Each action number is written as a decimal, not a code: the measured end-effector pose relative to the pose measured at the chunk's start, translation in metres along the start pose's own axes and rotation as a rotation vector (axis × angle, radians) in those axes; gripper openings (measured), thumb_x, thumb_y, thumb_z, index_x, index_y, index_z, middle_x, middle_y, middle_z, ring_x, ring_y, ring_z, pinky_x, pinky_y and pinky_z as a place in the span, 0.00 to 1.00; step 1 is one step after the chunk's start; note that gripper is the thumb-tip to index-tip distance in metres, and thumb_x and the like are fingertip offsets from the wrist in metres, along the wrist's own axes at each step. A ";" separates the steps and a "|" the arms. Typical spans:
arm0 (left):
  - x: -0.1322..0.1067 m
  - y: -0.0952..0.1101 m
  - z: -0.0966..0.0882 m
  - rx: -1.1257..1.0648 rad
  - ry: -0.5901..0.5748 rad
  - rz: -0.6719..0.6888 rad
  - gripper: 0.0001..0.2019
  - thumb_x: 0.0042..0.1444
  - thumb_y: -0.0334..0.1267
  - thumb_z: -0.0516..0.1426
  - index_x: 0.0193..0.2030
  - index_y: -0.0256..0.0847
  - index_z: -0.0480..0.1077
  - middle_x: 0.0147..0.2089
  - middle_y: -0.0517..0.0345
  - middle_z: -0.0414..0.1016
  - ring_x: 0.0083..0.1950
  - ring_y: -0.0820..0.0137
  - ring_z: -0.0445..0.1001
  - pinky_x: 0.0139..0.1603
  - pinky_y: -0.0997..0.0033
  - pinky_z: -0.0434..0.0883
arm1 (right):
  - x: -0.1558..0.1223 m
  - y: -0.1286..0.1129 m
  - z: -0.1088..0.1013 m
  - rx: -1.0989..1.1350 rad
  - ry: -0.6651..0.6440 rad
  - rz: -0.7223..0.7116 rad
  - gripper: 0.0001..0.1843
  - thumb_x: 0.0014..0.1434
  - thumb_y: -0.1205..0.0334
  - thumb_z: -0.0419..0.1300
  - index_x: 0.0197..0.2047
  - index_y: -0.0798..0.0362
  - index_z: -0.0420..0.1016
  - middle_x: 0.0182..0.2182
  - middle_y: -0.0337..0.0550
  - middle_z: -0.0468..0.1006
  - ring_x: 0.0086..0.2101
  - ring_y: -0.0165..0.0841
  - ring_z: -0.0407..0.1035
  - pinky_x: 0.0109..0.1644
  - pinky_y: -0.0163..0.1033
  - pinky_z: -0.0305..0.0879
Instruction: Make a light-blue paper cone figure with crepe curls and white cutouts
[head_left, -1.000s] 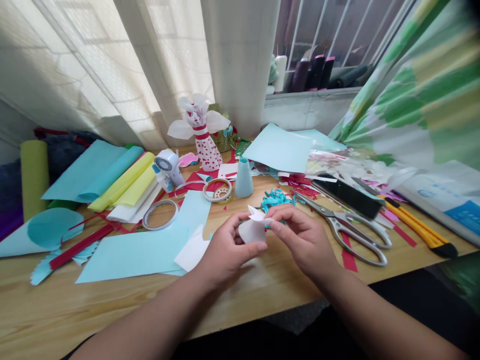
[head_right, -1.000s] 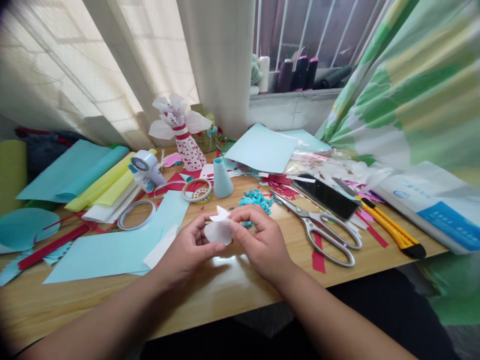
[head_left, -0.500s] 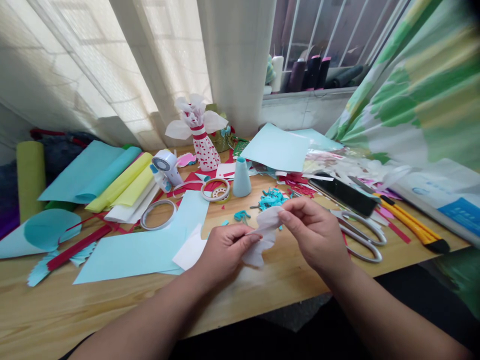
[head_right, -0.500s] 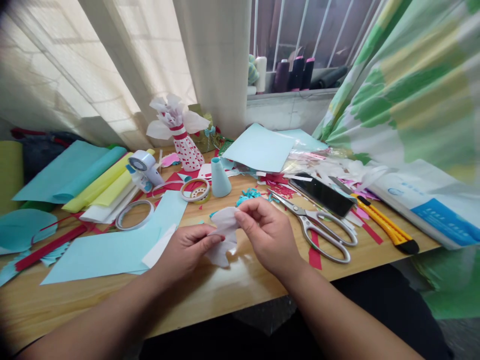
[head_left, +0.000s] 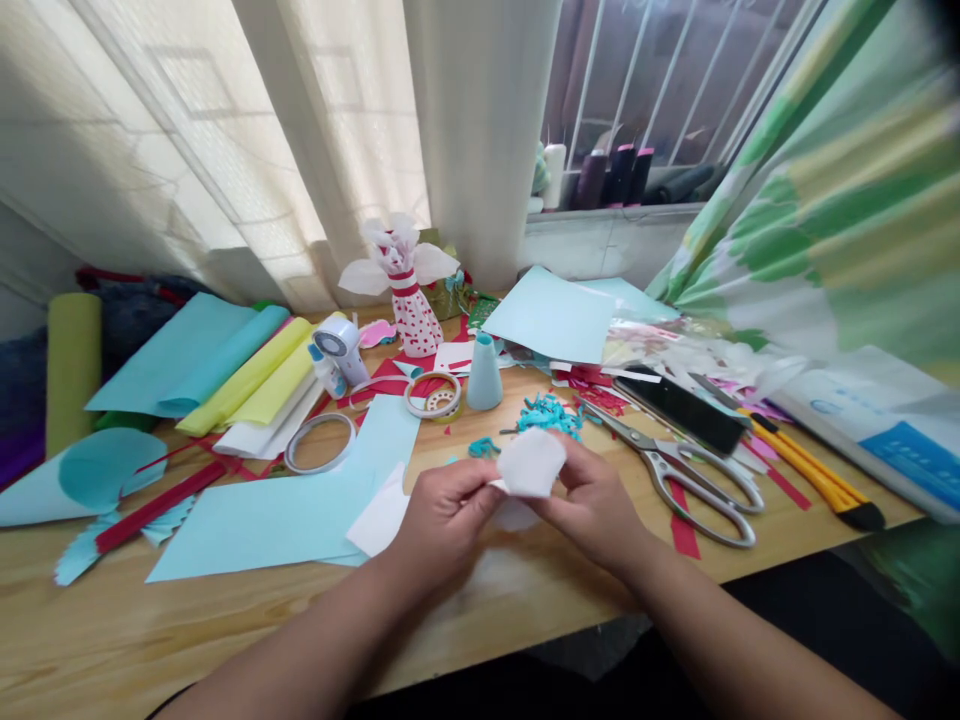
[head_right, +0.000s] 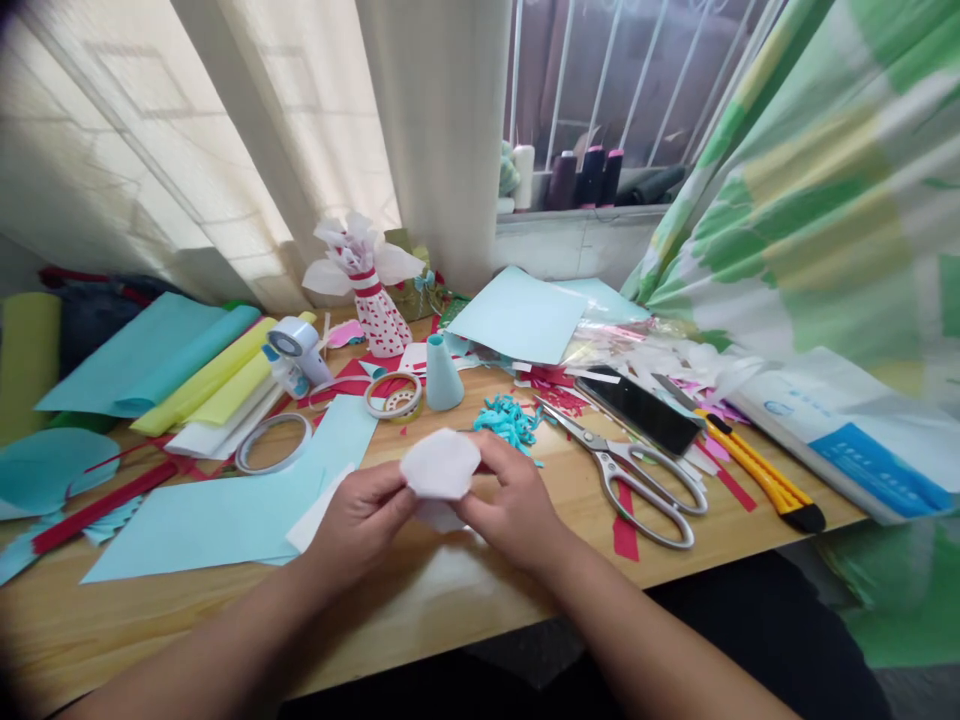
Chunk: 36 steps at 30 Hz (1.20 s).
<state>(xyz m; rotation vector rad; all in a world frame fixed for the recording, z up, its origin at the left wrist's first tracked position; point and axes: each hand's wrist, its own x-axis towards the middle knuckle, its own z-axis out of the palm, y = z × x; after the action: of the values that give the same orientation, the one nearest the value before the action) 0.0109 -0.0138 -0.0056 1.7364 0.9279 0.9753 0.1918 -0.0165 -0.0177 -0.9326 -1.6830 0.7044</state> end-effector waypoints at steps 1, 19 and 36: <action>0.000 0.000 -0.001 0.025 0.009 0.053 0.09 0.57 0.36 0.54 0.37 0.38 0.76 0.34 0.56 0.78 0.34 0.71 0.74 0.36 0.74 0.67 | 0.004 -0.003 -0.001 -0.007 0.007 -0.039 0.14 0.52 0.69 0.62 0.42 0.48 0.74 0.35 0.41 0.79 0.35 0.35 0.73 0.40 0.39 0.70; 0.134 0.052 -0.072 0.260 0.220 0.128 0.10 0.51 0.37 0.56 0.36 0.37 0.77 0.18 0.64 0.69 0.19 0.76 0.65 0.21 0.78 0.61 | 0.162 -0.017 -0.030 -0.235 0.054 -0.100 0.07 0.50 0.65 0.60 0.32 0.53 0.80 0.15 0.32 0.69 0.18 0.25 0.59 0.23 0.31 0.56; 0.156 0.005 -0.084 0.401 0.256 0.177 0.12 0.52 0.45 0.60 0.37 0.40 0.76 0.26 0.61 0.68 0.29 0.72 0.66 0.31 0.72 0.63 | 0.171 0.027 -0.020 -0.078 0.059 0.103 0.08 0.48 0.65 0.60 0.32 0.54 0.80 0.24 0.38 0.79 0.25 0.30 0.69 0.29 0.33 0.65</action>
<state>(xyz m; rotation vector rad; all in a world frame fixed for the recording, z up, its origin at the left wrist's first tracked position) -0.0010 0.1525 0.0558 2.0877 1.2131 1.2094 0.1905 0.1435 0.0513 -1.0914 -1.6283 0.6772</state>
